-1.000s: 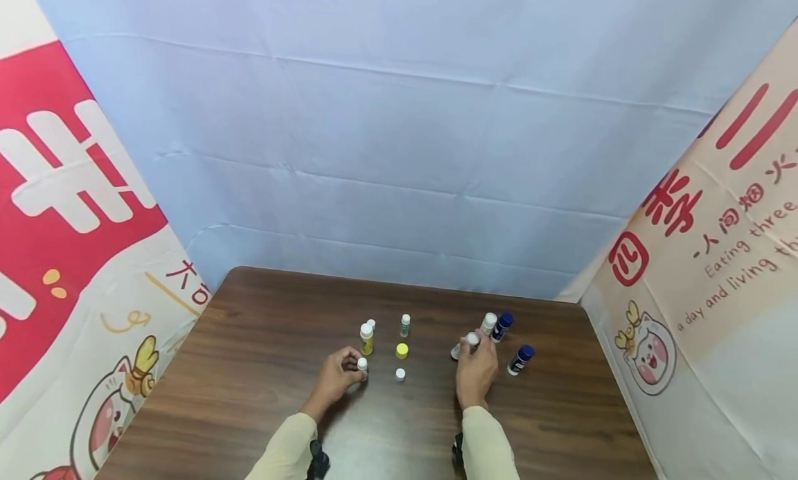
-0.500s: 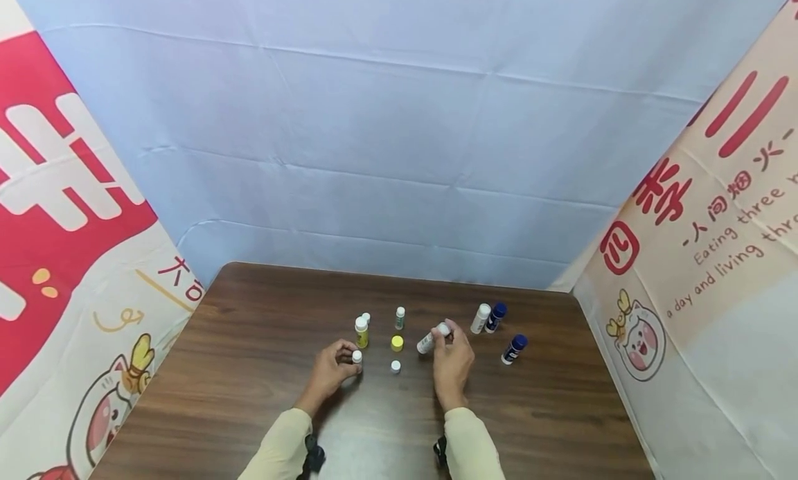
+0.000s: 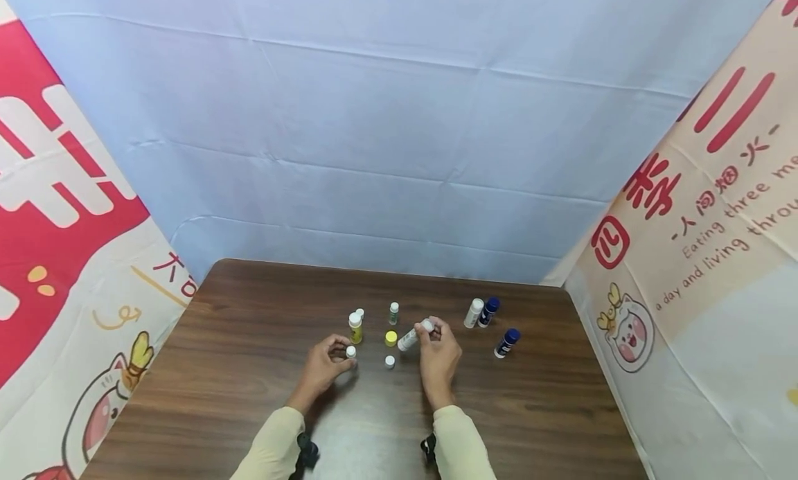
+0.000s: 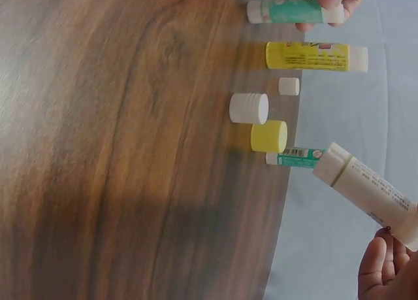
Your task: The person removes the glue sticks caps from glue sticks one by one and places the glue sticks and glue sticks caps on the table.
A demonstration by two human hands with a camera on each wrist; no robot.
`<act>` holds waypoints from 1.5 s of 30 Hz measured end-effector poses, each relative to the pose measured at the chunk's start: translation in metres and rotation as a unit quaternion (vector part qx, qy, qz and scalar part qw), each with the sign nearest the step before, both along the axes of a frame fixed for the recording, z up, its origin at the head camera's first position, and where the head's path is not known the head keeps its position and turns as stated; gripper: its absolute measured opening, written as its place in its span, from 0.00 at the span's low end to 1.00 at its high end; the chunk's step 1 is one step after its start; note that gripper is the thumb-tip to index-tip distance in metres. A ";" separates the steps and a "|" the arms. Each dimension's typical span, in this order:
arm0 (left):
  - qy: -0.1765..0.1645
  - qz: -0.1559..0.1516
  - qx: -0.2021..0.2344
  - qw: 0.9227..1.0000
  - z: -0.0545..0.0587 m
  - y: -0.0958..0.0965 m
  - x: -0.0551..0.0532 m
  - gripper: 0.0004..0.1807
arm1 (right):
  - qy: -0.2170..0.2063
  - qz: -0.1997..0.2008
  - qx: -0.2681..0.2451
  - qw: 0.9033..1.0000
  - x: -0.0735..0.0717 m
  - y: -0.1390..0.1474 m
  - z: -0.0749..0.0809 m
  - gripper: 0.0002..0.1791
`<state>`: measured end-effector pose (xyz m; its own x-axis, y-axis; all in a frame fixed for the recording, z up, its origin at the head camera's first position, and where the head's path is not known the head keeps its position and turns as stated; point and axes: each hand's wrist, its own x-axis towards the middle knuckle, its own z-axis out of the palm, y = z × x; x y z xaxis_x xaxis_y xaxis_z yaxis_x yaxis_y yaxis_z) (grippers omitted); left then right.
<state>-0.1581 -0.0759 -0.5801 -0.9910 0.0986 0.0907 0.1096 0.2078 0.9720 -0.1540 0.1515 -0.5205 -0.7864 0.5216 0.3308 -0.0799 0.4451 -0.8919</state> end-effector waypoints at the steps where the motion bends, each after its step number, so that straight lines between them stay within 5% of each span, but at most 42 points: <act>1: 0.003 0.001 -0.002 1.000 0.001 0.000 0.000 0.18 | 0.000 -0.001 -0.001 1.000 0.000 -0.001 0.001 0.16; 20: 0.105 0.015 -0.036 0.994 0.044 0.011 0.009 0.19 | 0.004 0.025 -0.104 0.994 0.001 -0.011 0.012 0.15; 30: 0.139 0.002 -0.052 0.989 0.053 0.024 0.003 0.19 | 0.019 0.070 -0.168 0.983 0.012 -0.024 0.045 0.16; 37: 0.152 -0.003 -0.070 0.986 0.057 0.035 0.003 0.19 | 0.006 0.064 -0.202 0.977 0.005 -0.030 0.024 0.16; 45: 0.165 -0.026 -0.059 0.984 0.058 0.044 0.000 0.19 | -0.022 0.075 -0.241 0.967 0.006 -0.037 0.022 0.16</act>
<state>-0.1584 -0.0323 -0.5222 -0.9026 0.1775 0.3921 0.4292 0.3034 0.8507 -0.1481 0.1144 -0.4981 -0.8730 0.4860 0.0422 -0.0683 -0.0361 -0.9970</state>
